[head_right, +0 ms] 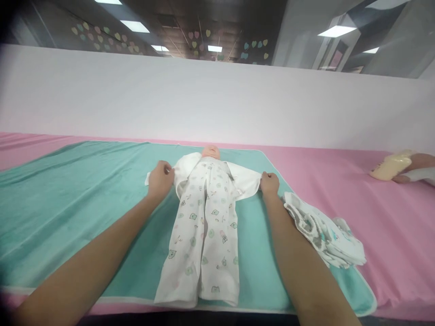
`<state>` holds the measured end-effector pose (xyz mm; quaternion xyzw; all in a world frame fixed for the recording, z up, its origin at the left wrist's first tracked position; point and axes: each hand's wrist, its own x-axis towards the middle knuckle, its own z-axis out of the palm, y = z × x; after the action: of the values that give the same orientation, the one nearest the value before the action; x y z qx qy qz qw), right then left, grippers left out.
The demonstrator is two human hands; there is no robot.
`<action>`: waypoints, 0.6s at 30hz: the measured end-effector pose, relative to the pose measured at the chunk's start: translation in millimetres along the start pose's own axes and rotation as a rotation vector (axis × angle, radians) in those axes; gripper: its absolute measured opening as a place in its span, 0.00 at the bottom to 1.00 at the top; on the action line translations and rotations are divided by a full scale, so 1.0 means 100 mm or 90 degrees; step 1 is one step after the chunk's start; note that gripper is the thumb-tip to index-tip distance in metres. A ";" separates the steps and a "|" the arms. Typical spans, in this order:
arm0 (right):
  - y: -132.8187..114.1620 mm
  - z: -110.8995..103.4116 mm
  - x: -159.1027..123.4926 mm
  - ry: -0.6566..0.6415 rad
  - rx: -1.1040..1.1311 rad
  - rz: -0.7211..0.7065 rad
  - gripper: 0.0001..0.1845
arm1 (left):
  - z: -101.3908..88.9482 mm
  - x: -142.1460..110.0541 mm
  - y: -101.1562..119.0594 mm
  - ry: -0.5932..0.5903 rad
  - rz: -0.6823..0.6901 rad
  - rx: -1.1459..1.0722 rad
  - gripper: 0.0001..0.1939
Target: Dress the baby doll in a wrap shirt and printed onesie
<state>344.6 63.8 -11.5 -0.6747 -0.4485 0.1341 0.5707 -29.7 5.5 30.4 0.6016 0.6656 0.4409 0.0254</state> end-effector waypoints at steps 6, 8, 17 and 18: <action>-0.04 0.00 -0.06 0.020 -0.120 -0.013 0.12 | -0.11 0.25 -0.64 0.059 -0.139 0.003 0.08; -0.05 0.00 -0.06 0.022 -0.140 -0.025 0.11 | -0.07 0.24 -0.66 0.041 -0.123 0.001 0.09; -0.73 0.41 -0.67 -0.171 -0.065 -0.339 0.19 | 0.33 -0.01 -0.10 -0.083 0.266 0.190 0.19; -0.87 0.51 -0.81 -0.252 -0.077 -0.392 0.22 | 0.37 -0.02 -0.08 -0.090 0.270 0.215 0.20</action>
<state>224.2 30.9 23.2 -0.5016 -0.7392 0.0576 0.4457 -14.4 24.9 1.8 0.7525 0.5855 0.2758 -0.1219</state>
